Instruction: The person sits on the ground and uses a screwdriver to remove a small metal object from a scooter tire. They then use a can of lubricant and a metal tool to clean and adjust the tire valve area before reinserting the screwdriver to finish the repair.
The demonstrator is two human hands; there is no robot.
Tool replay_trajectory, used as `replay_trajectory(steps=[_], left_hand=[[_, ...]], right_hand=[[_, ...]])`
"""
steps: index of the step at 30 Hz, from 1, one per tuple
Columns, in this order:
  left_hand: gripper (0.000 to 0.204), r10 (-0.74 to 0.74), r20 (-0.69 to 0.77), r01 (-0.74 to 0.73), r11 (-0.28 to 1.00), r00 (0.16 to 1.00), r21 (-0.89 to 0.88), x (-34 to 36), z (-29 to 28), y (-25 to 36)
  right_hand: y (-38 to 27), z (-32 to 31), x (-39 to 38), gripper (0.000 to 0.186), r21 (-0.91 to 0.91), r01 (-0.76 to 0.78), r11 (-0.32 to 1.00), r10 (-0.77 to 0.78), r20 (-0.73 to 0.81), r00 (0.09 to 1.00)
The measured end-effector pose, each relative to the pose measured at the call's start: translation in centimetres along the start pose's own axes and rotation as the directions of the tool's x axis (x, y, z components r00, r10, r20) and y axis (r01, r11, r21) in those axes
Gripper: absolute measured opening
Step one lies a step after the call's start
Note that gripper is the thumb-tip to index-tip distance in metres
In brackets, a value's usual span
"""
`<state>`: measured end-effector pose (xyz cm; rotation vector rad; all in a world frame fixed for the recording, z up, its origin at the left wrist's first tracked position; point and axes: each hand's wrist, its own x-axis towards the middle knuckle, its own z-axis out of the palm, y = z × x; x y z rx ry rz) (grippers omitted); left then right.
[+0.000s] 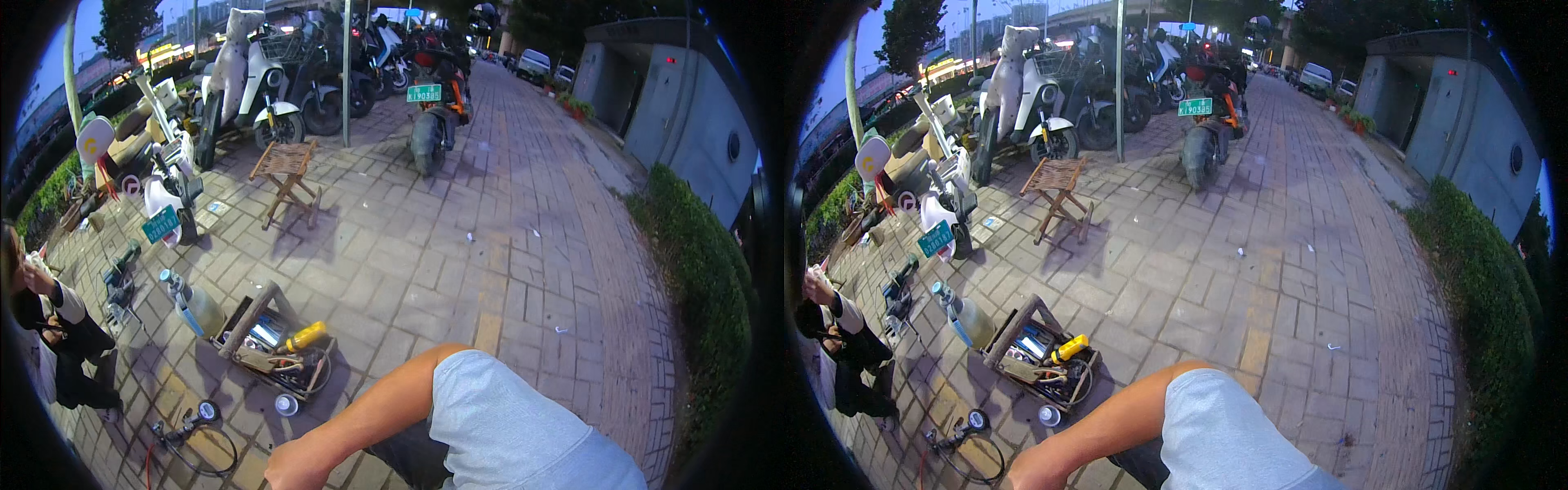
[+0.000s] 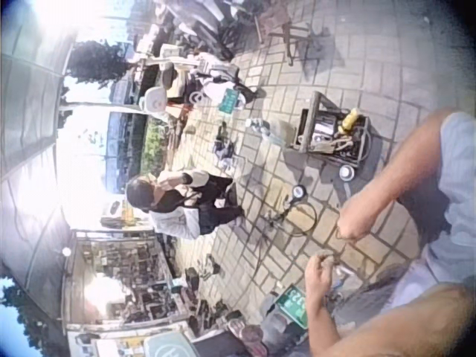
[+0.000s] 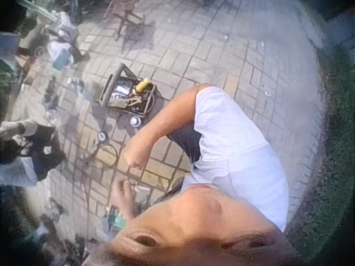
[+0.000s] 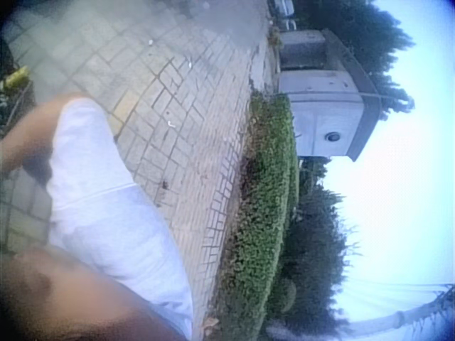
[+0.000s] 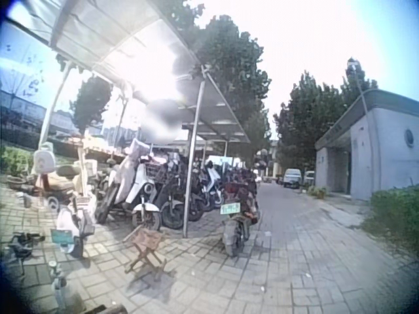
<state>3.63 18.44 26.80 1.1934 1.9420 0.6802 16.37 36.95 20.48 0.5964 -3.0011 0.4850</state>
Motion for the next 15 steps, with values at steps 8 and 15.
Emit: replay_trajectory(steps=[8,15], left_hand=[[0.025,-0.067,-0.643,-0.366,0.775,0.763,-0.515,2.2,-0.2,-3.4],[0.02,-0.282,-0.43,-0.026,0.811,0.858,-0.584,1.9,-0.3,-0.4]], right_hand=[[1.9,-2.6,1.0,0.032,0.708,-0.246,0.662,0.256,0.095,0.962],[0.6,-4.7,0.4,0.025,0.788,-0.306,0.535,0.517,-0.019,0.856]])
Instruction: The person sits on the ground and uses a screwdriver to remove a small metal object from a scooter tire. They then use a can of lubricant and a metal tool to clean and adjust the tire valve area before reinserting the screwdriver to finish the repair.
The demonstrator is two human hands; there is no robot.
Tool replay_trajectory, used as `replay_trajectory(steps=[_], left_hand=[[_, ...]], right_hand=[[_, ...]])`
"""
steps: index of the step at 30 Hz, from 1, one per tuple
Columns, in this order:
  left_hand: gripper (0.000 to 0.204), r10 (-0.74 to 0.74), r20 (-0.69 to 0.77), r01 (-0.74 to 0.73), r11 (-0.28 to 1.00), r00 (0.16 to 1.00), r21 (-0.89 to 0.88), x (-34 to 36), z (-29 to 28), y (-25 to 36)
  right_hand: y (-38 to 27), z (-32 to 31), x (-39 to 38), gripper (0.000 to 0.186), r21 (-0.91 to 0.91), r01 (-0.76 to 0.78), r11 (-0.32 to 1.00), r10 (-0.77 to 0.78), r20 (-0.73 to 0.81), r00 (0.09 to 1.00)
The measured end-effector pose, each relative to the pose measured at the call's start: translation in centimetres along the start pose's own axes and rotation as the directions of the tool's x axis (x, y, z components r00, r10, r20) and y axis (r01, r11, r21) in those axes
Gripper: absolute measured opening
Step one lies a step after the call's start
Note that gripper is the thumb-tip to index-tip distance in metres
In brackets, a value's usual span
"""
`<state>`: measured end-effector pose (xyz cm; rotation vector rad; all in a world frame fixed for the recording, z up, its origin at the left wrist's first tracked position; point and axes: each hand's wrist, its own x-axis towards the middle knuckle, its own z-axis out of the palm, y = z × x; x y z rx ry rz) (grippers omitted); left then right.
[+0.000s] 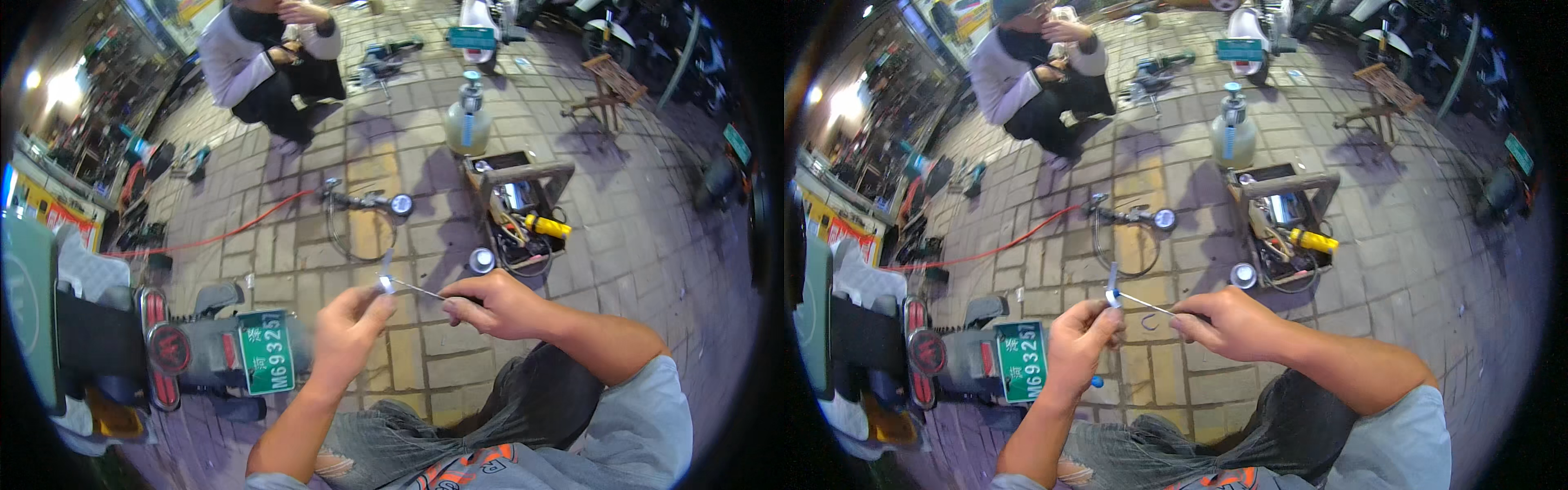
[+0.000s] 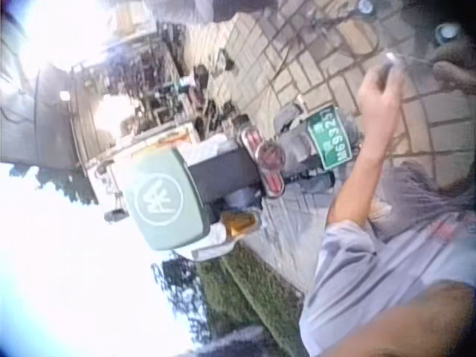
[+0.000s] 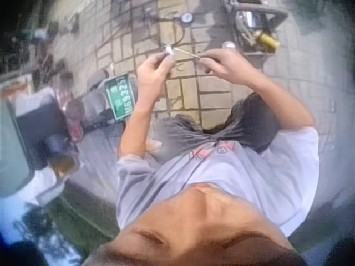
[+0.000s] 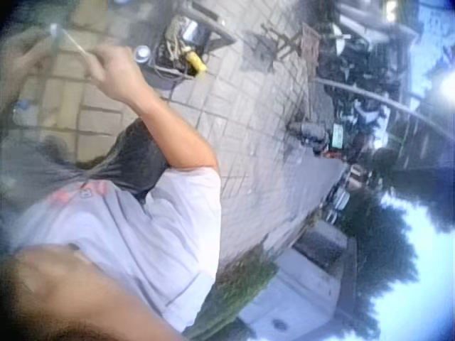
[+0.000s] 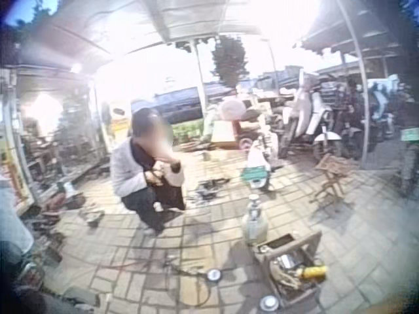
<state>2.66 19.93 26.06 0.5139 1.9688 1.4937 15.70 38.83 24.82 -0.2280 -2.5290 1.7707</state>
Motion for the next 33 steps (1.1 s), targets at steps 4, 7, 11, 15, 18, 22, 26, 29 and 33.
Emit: replay_trajectory(steps=[4,7,11,15,18,22,26,29,33], left_hand=[[0.03,0.004,0.078,0.013,0.978,0.997,-0.208,-0.6,-0.1,-0.1],[0.029,0.032,0.113,0.0,0.962,0.993,-0.273,-0.9,-0.1,-0.1],[0.022,0.043,0.038,-0.031,0.961,0.998,-0.277,-0.5,0.1,-0.7],[0.02,0.027,-0.045,-0.037,0.974,0.999,-0.222,0.8,-1.5,-1.9],[0.018,-0.1,-0.102,0.075,0.972,0.99,-0.224,1.5,-2.3,-2.3],[0.026,0.035,-0.096,-0.059,0.965,0.995,-0.256,0.6,-2.5,-1.1],[0.03,0.162,0.117,-0.129,0.96,0.98,-0.249,-0.2,-3.6,-1.3],[0.023,0.102,0.203,-0.075,0.988,0.974,-0.133,-0.3,-3.3,-0.2],[0.018,0.028,0.277,-0.048,0.997,0.961,0.066,-0.4,-3.0,0.1]], right_hand=[[0.1,1.5,-0.4,0.024,-0.241,0.166,0.956,-0.187,-0.065,0.98],[0.0,1.7,-0.7,0.026,-0.27,0.195,0.943,-0.222,-0.071,0.972],[0.3,1.3,-1.1,0.027,-0.098,0.108,0.989,-0.11,-0.015,0.994],[-1.3,-0.1,-1.8,0.029,0.559,-0.246,0.792,0.159,0.2,0.967],[-0.6,-0.3,-1.6,0.027,0.541,-0.177,0.822,0.106,0.16,0.981],[1.0,-0.2,-0.7,0.03,-0.187,0.276,0.943,-0.283,-0.008,0.959],[0.0,0.3,-0.3,0.031,-0.49,0.341,0.802,-0.383,0.015,0.924],[0.0,-0.3,-0.4,0.032,-0.62,0.372,0.691,-0.453,0.03,0.891],[-0.6,-0.5,-0.6,0.036,-0.711,0.391,0.585,-0.519,0.042,0.854]])
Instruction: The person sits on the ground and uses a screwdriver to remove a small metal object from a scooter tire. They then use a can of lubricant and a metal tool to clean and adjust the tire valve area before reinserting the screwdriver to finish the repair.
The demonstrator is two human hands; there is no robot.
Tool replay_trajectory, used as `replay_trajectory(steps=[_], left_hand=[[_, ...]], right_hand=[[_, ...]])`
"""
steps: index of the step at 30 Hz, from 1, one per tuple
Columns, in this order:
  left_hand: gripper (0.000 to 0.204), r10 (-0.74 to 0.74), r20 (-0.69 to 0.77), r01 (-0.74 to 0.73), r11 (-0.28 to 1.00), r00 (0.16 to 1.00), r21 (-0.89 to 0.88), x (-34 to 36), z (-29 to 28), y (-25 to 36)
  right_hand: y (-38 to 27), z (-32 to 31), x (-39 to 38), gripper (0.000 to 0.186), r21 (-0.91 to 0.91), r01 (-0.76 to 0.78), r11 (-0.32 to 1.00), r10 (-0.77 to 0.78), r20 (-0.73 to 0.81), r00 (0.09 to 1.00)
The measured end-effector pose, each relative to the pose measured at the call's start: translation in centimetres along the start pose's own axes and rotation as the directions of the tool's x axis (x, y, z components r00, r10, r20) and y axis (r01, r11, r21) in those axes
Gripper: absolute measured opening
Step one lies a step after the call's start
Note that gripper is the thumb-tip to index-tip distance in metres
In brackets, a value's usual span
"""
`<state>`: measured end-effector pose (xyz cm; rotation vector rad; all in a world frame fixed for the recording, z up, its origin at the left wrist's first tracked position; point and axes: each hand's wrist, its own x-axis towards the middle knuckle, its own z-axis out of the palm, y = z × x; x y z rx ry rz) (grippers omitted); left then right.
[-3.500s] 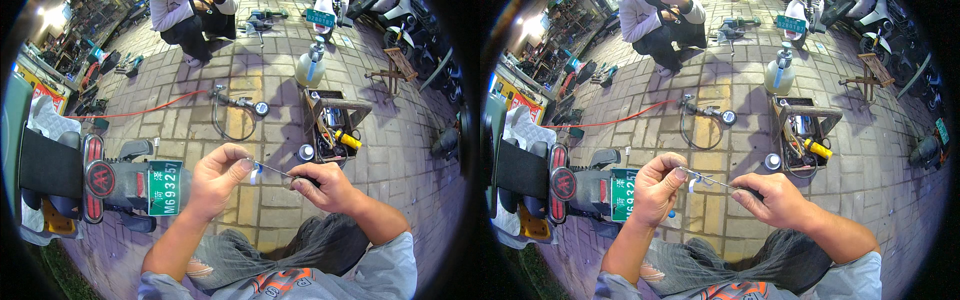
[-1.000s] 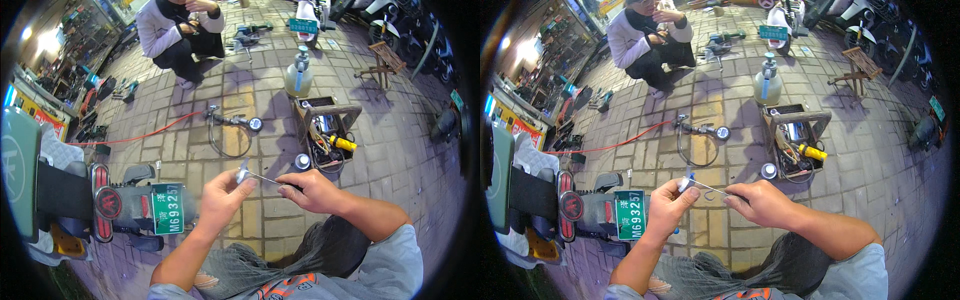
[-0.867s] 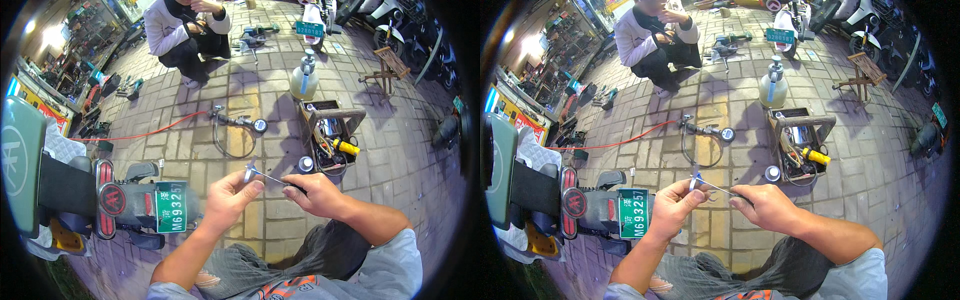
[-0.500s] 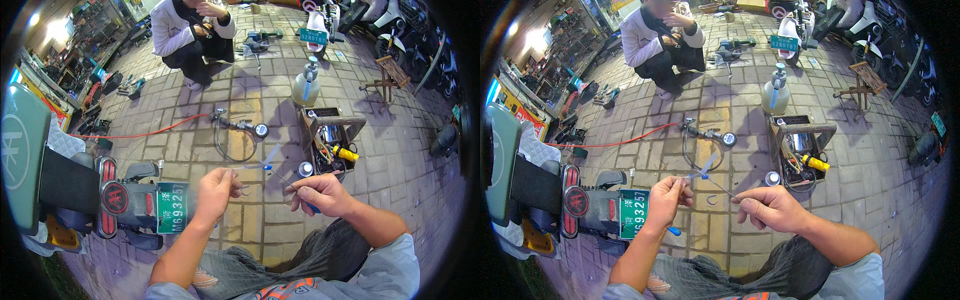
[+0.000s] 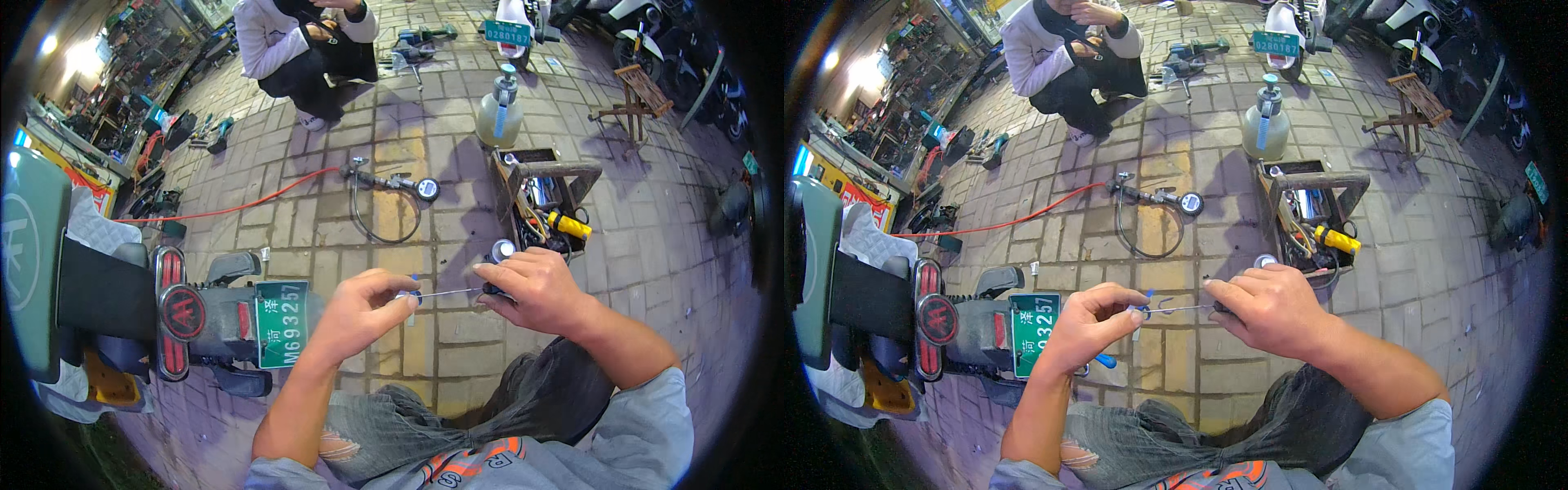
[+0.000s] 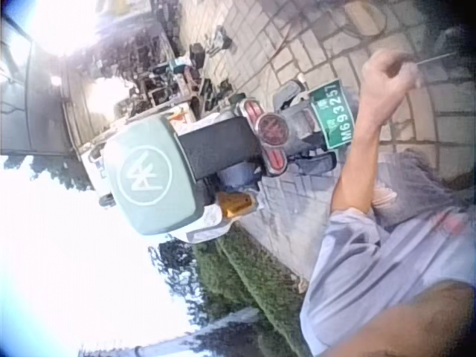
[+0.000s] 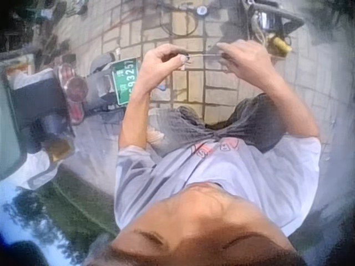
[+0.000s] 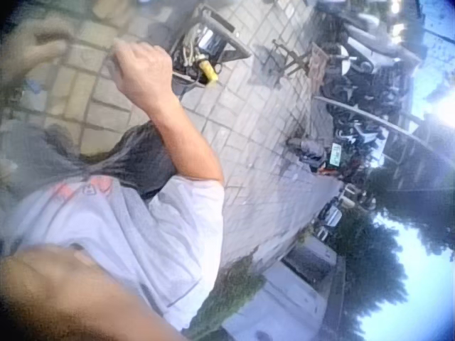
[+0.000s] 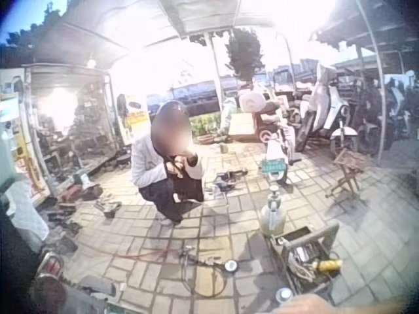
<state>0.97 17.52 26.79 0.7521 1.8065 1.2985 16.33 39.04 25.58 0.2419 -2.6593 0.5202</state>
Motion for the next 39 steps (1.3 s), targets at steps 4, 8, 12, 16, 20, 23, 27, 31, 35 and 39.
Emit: replay_trajectory(steps=[4,8,12,16,20,23,27,31,35,39], left_hand=[[0.01,-0.105,0.0,0.105,0.992,0.994,-0.064,0.5,0.9,-0.4],[0.009,-0.19,-0.175,0.1,0.9,0.966,-0.425,1.5,0.0,-2.5],[0.011,-0.06,-0.543,0.086,0.996,0.838,0.023,3.2,-1.4,-6.4],[0.02,0.09,-0.384,0.063,0.928,0.919,0.366,2.9,-2.6,-7.7],[0.036,0.275,-0.097,-0.077,0.557,0.956,0.827,1.1,-2.2,-7.1],[0.027,-0.106,-0.179,0.122,0.989,0.978,0.086,0.8,-0.8,-3.2],[0.022,-0.151,-0.054,0.108,0.875,0.987,-0.472,0.9,1.3,-3.0],[0.018,-0.049,-0.103,0.001,0.907,0.993,-0.421,0.8,2.1,-2.3],[0.012,0.091,-0.059,-0.107,0.915,0.994,-0.39,0.3,3.5,-0.9],[0.007,0.163,0.043,-0.133,0.906,0.986,-0.402,0.1,3.8,-1.2]], right_hand=[[-0.2,-0.2,-0.5,0.037,-0.104,0.031,0.994,-0.03,0.017,0.999],[-0.9,-0.1,-1.0,0.035,-0.033,0.25,0.968,-0.249,0.03,0.968],[-0.9,-0.8,-0.5,0.037,0.21,0.276,0.938,-0.246,-0.156,0.957],[-0.7,0.0,-0.7,0.035,0.102,0.121,0.987,-0.107,-0.132,0.985],[-0.2,0.7,-0.6,0.038,-0.014,-0.066,0.998,0.065,-0.03,0.997],[-0.5,0.5,-0.7,0.035,-0.037,-0.102,0.994,0.103,0.011,0.995],[-0.7,1.1,-0.8,0.03,-0.021,-0.111,0.994,0.111,-0.006,0.994],[-1.0,1.6,-0.8,0.028,0.173,-0.247,0.953,0.239,0.067,0.969],[-2.0,2.2,0.3,0.023,0.555,-0.4,0.73,0.334,0.221,0.916],[-2.6,2.2,0.2,0.022,0.63,-0.414,0.657,0.388,0.189,0.902]])
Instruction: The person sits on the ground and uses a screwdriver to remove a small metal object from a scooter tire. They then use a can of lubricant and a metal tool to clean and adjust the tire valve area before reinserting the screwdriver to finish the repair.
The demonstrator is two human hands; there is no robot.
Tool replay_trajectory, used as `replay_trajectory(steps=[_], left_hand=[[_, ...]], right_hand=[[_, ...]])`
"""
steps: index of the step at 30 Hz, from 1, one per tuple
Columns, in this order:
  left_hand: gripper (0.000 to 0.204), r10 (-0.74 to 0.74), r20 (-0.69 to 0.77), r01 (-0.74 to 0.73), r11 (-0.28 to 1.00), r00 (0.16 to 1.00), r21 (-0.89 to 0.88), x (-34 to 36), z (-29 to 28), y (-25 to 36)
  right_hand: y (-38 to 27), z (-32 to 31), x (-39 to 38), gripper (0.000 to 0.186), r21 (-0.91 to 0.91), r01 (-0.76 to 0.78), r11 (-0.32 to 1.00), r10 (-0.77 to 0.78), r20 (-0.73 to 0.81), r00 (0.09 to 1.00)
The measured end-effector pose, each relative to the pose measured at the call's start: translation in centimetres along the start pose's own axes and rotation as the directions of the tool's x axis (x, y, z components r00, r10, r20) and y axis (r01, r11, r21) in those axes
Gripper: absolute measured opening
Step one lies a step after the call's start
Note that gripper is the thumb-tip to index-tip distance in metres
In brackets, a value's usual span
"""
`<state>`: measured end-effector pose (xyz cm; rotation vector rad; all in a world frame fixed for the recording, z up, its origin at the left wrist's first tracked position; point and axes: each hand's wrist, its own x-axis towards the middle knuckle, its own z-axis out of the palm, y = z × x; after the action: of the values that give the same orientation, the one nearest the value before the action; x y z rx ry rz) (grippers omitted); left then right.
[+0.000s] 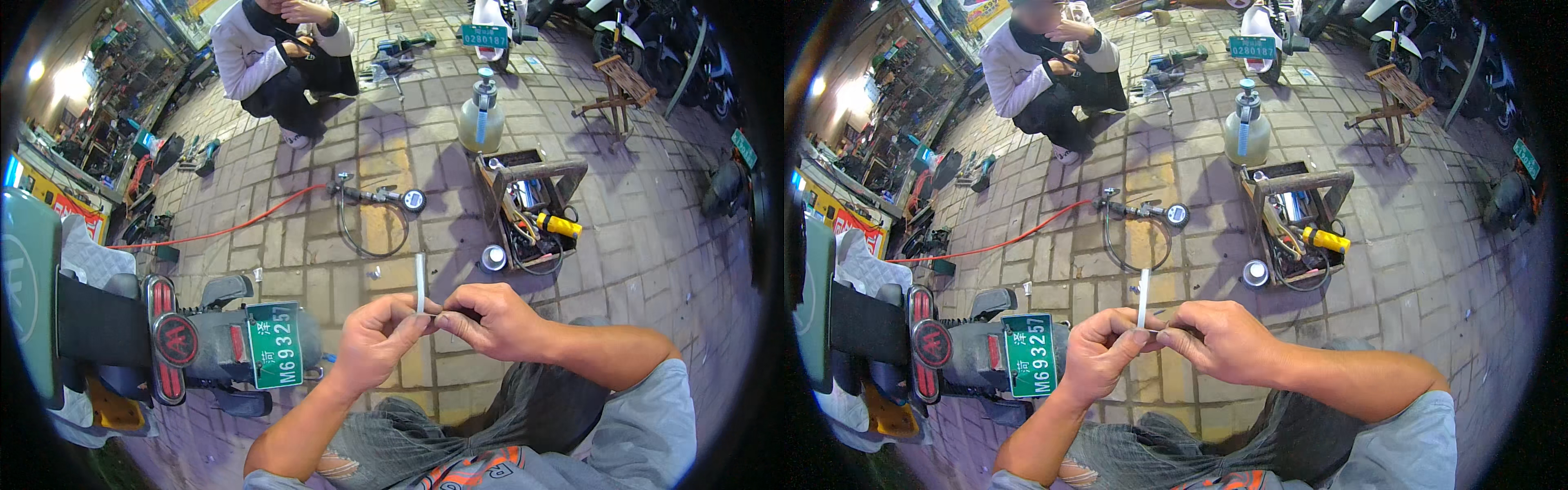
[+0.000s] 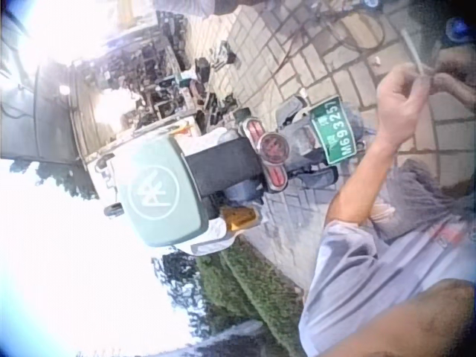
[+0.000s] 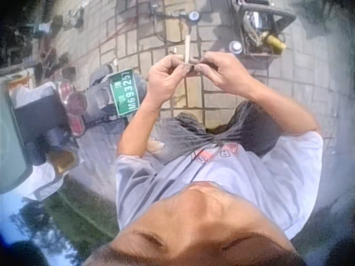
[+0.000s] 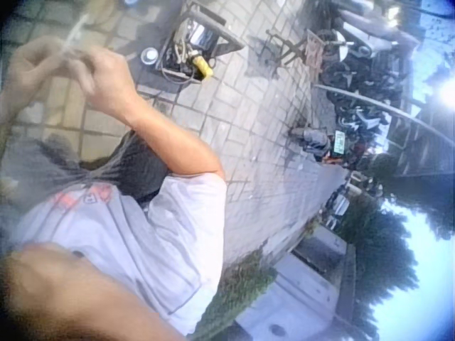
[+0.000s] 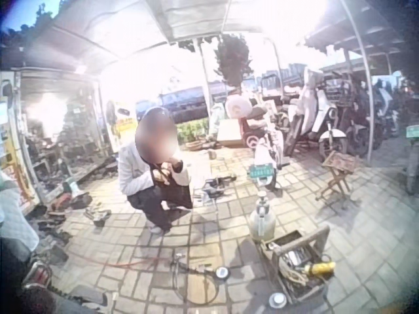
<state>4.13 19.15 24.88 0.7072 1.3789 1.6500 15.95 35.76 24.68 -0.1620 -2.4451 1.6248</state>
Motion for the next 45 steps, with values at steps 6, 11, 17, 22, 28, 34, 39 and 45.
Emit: replay_trajectory(steps=[6,11,17,22,28,34,39,45], left_hand=[[0.022,0.02,0.064,-0.022,1.0,0.998,0.022,0.3,0.3,1.0],[0.022,0.091,0.14,-0.111,0.983,0.986,0.149,0.5,-0.4,0.8],[0.018,0.019,-0.021,-0.021,0.995,1.0,-0.102,1.0,-1.5,-0.3],[0.01,0.052,0.021,-0.054,0.991,0.998,0.126,1.3,-0.6,0.0],[0.013,0.134,-0.013,-0.128,0.969,0.991,0.21,1.5,-1.0,-0.9],[0.011,0.172,-0.023,-0.168,0.977,0.985,0.132,1.7,-0.7,-0.9],[0.008,0.169,-0.046,-0.165,0.983,0.985,0.083,1.7,-0.7,-0.8],[0.016,0.096,-0.169,-0.105,0.993,0.981,-0.049,1.6,-1.8,-0.8]], right_hand=[[-0.1,-0.3,0.1,0.019,0.082,-0.024,0.996,0.029,-0.071,0.997],[-0.1,-0.7,0.0,0.019,0.055,-0.036,0.998,0.039,-0.047,0.998],[0.6,-0.9,0.3,0.015,-0.032,0.124,0.992,-0.126,-0.088,0.988],[0.5,-0.9,0.5,0.011,-0.035,0.142,0.989,-0.144,-0.062,0.988],[0.6,-0.9,0.7,0.012,0.061,0.08,0.995,-0.08,0.006,0.997],[1.0,-0.8,0.7,0.019,0.155,-0.011,0.988,-0.001,0.077,0.997],[1.1,-0.6,0.8,0.019,0.184,-0.048,0.982,0.028,0.111,0.993],[1.2,-1.8,1.1,0.035,0.245,-0.39,0.888,0.264,0.423,0.867]])
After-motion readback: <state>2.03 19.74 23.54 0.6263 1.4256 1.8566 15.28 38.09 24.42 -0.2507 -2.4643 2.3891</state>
